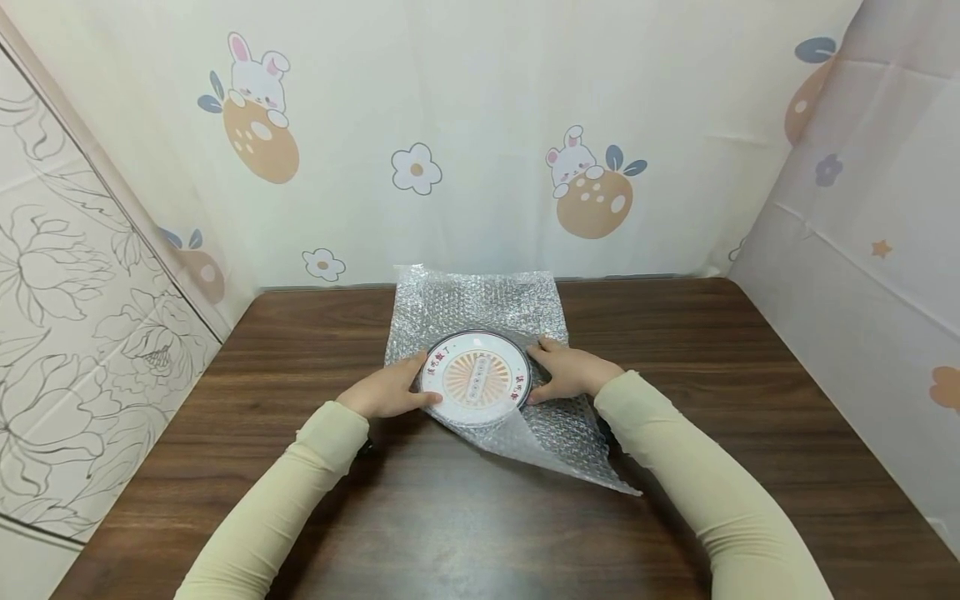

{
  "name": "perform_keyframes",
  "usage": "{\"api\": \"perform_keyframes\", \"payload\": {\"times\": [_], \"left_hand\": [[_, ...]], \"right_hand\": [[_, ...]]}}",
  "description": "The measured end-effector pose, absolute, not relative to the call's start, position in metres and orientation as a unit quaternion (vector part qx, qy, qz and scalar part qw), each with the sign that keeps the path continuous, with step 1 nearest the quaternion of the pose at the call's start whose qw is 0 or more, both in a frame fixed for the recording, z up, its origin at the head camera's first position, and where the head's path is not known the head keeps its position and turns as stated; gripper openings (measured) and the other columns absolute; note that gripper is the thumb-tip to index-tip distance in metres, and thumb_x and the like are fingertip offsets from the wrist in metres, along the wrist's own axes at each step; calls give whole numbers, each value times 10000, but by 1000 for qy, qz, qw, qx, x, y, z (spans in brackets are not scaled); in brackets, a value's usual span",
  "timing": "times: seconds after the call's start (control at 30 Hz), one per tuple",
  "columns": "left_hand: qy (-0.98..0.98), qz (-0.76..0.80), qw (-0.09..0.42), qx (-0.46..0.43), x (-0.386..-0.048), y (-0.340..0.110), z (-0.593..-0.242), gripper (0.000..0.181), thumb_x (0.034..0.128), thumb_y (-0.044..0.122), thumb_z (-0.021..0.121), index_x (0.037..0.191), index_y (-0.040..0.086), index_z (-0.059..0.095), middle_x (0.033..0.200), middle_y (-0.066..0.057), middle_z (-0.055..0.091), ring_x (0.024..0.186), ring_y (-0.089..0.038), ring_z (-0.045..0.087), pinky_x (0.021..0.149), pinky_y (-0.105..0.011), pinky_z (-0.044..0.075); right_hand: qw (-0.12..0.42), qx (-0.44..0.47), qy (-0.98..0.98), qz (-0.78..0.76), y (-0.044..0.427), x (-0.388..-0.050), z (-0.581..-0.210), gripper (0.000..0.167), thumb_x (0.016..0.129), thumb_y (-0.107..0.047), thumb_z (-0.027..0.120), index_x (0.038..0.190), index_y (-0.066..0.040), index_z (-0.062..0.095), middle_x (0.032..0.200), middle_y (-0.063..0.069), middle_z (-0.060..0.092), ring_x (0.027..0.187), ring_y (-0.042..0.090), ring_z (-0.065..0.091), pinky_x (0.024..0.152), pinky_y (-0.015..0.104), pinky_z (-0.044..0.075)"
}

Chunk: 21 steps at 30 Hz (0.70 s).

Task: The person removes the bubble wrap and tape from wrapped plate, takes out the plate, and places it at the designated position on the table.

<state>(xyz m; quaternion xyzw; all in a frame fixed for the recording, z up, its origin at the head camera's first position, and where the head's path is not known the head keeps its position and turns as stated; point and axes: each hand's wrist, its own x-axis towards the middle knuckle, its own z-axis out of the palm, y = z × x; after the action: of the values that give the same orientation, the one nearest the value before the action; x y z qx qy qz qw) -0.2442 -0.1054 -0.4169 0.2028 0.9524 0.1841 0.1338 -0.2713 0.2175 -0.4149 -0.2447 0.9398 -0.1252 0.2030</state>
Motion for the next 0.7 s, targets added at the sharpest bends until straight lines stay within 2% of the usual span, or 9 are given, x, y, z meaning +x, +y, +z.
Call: {"api": "perform_keyframes", "payload": {"times": [0.37, 0.57, 0.7], "left_hand": [[956, 189, 98, 201, -241, -113, -406, 770, 938, 467, 617, 1511, 28, 349, 1545, -160, 395, 1443, -312, 362, 1178, -451, 320], [951, 211, 80, 211, -241, -118, -402, 741, 958, 435, 601, 1513, 17, 342, 1560, -163, 367, 1459, -307, 336, 1195, -442, 293], [947, 219, 70, 223, -240, -119, -404, 693, 951, 401, 624, 1475, 2, 409, 1513, -182, 434, 1424, -321, 390, 1174, -448, 327]], "right_hand": [[209, -239, 941, -114, 216, -272, -417, 1034, 824, -598, 690, 1565, -62, 206, 1621, 271, 47, 1457, 491, 186, 1111, 620, 318], [209, -237, 942, -113, 214, -271, -415, 1033, 828, -578, 699, 1563, -49, 202, 1619, 278, 41, 1463, 489, 168, 1121, 617, 308], [212, -233, 942, -113, 213, -270, -414, 1027, 836, -571, 694, 1564, -48, 193, 1621, 274, 30, 1465, 486, 163, 1120, 617, 308]]}}
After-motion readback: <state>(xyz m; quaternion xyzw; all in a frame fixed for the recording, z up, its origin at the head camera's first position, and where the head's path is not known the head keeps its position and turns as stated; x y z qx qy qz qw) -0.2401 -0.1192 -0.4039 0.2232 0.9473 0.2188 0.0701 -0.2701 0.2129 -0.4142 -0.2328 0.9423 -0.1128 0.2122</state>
